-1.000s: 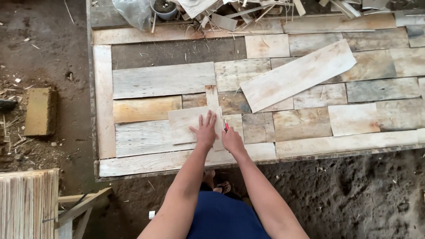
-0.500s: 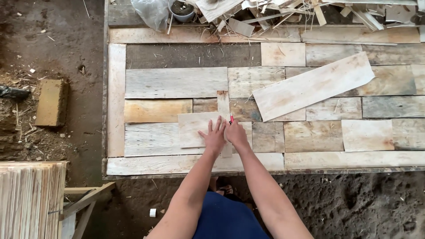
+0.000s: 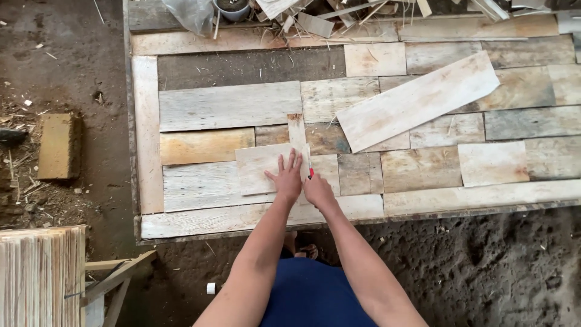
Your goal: The person is sorting through a pile of wood scraps and trimming them to size using a utility knife.
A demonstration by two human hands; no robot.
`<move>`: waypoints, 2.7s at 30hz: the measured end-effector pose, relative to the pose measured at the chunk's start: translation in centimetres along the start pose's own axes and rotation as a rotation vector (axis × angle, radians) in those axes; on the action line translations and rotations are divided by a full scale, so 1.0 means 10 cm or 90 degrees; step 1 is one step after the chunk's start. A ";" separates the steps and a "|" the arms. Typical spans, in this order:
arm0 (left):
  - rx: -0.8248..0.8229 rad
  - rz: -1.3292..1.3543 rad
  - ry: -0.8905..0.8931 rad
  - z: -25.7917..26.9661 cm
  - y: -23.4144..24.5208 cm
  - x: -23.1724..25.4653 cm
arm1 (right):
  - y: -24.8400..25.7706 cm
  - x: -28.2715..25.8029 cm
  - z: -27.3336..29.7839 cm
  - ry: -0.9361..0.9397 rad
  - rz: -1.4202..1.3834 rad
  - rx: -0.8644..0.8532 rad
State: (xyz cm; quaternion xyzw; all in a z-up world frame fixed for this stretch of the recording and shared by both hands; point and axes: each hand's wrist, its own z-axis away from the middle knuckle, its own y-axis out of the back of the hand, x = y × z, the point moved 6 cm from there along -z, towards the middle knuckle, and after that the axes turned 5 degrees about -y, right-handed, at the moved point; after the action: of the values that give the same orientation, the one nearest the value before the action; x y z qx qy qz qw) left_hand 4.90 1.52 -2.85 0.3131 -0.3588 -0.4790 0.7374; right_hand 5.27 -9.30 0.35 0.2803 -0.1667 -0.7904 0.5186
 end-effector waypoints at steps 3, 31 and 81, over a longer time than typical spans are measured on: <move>-0.019 -0.012 0.012 -0.03 -0.07 -0.02 | -0.16 0.22 0.12 -0.005 -0.010 -0.013; 0.043 -0.022 -0.070 0.09 0.08 -0.13 | -0.15 0.18 0.58 0.099 -0.152 0.136; 0.191 0.313 -0.280 0.10 1.66 0.55 | 1.68 0.13 0.15 0.288 -0.690 -0.014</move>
State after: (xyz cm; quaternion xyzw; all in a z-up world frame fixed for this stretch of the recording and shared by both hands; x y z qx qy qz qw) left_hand 13.58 2.02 12.35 0.2116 -0.6400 -0.2851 0.6814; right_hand 16.17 -17.34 10.43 0.4815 0.1234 -0.8652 0.0664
